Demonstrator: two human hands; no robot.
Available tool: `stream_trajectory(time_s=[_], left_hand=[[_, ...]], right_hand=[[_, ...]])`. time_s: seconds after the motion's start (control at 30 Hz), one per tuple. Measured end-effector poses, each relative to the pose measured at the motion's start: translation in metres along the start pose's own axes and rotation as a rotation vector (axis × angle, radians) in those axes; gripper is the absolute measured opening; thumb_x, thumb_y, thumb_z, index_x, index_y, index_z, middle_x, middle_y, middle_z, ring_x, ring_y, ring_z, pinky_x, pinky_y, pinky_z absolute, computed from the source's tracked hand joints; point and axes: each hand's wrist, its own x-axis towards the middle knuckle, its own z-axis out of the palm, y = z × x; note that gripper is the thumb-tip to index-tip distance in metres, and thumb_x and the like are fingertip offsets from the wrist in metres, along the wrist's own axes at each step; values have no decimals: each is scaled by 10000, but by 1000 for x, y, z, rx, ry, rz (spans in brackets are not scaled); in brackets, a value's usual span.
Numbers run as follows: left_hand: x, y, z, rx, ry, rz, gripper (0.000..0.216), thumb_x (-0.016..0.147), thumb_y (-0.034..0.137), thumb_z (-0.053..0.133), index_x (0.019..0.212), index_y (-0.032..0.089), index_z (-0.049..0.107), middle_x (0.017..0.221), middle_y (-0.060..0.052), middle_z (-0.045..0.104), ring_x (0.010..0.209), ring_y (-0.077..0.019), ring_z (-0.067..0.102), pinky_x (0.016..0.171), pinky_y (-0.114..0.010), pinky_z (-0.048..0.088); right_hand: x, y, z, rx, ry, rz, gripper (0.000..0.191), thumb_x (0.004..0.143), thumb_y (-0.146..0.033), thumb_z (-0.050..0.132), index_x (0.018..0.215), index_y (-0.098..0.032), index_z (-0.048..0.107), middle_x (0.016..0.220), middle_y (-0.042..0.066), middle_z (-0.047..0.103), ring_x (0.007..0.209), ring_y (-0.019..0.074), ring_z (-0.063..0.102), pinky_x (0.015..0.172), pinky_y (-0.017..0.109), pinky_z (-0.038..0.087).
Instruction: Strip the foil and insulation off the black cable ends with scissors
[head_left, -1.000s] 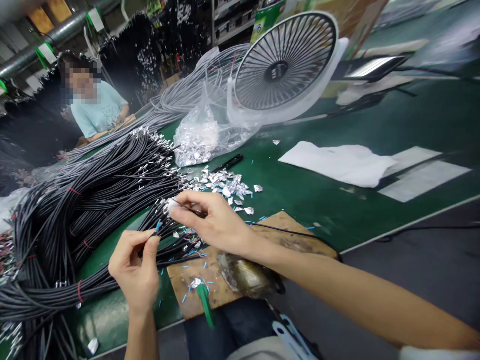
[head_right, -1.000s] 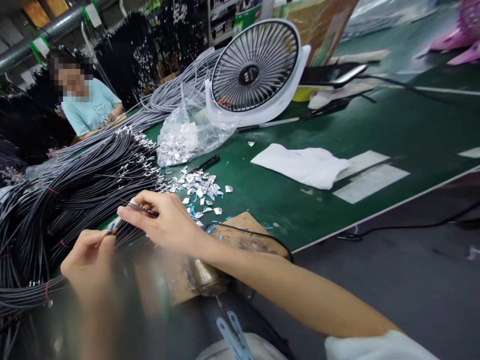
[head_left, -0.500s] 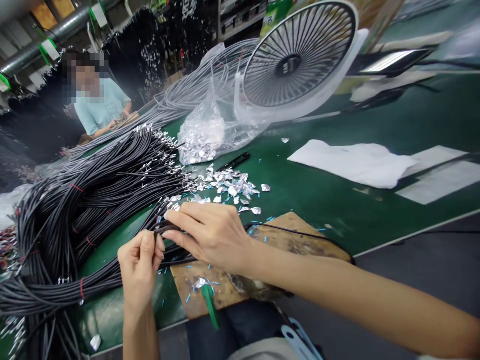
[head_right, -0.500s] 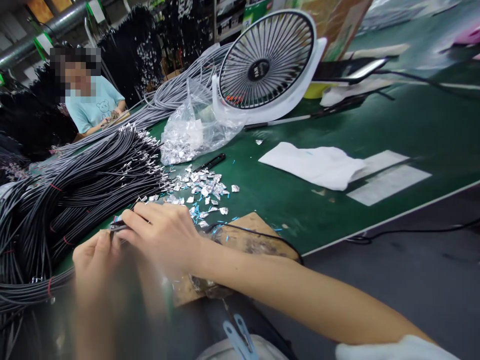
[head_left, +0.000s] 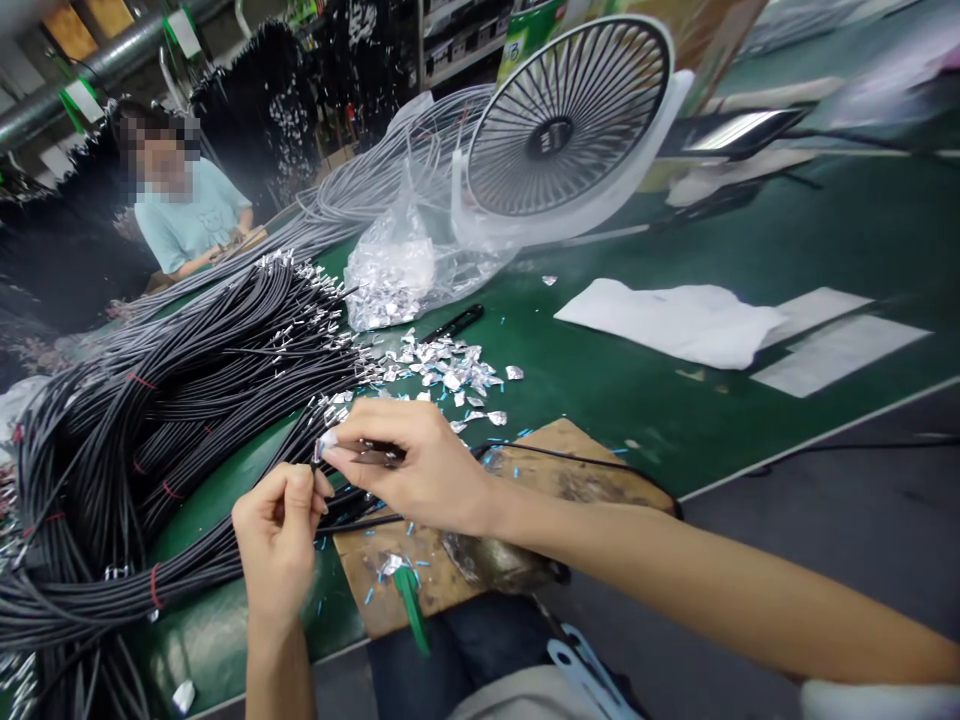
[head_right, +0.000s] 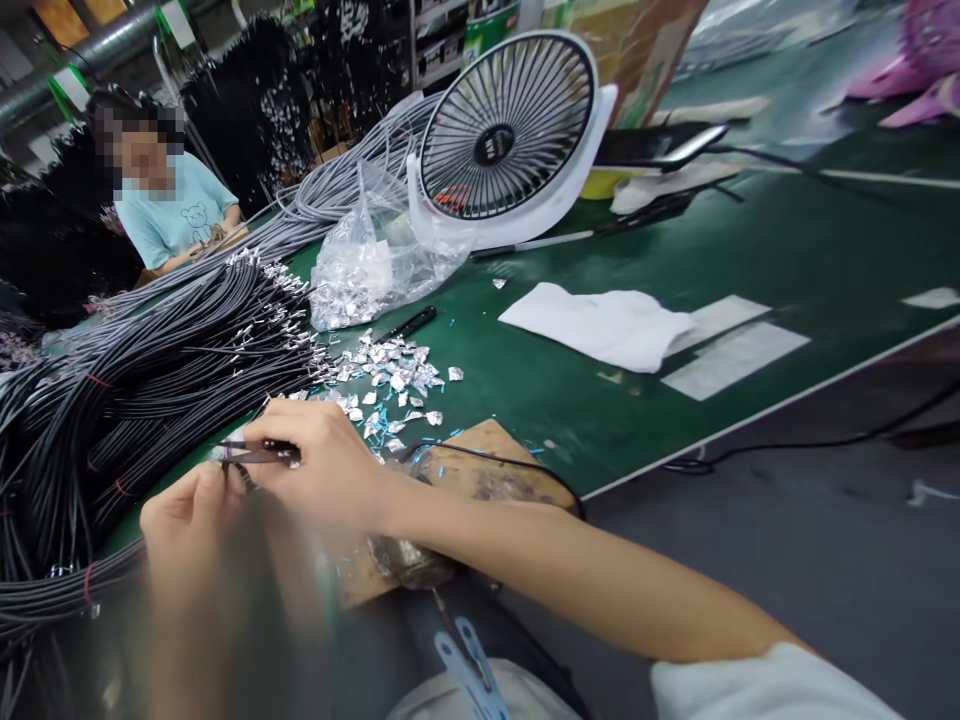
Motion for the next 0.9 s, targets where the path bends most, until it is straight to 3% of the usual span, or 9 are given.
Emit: stream_trajectory(time_s=[0.13, 0.33, 0.57, 0.9], left_hand=[[-2, -1, 0, 78, 11, 55, 351, 879, 315, 535, 574, 148, 578, 496, 27, 501, 436, -59, 435, 399, -165, 309], [-3, -4, 5, 203, 194, 278, 62, 800, 178, 638, 761, 191, 684, 663, 27, 614, 594, -80, 538, 537, -180, 414], [-5, -5, 11, 305, 299, 388, 60, 787, 140, 660, 773, 198, 668, 673, 40, 586, 632, -79, 533, 558, -186, 412], [-8, -5, 19, 456, 454, 506, 93, 760, 95, 679, 757, 170, 625, 672, 39, 582, 618, -71, 514, 574, -194, 406]], right_hand=[[0, 1, 0, 33, 12, 22, 102, 774, -95, 615, 701, -107, 686, 601, -6, 581, 536, 74, 473, 532, 204, 389], [2, -2, -3, 58, -1, 101, 115, 740, -105, 630, 631, -118, 666, 551, -27, 557, 477, 52, 408, 491, 191, 358], [0, -2, -1, 77, 23, 79, 142, 727, -72, 556, 647, -100, 670, 537, -28, 531, 478, 51, 397, 481, 187, 337], [0, -6, 0, 105, -38, 228, 188, 771, -112, 521, 610, -132, 616, 522, -48, 459, 498, 61, 369, 497, 205, 312]])
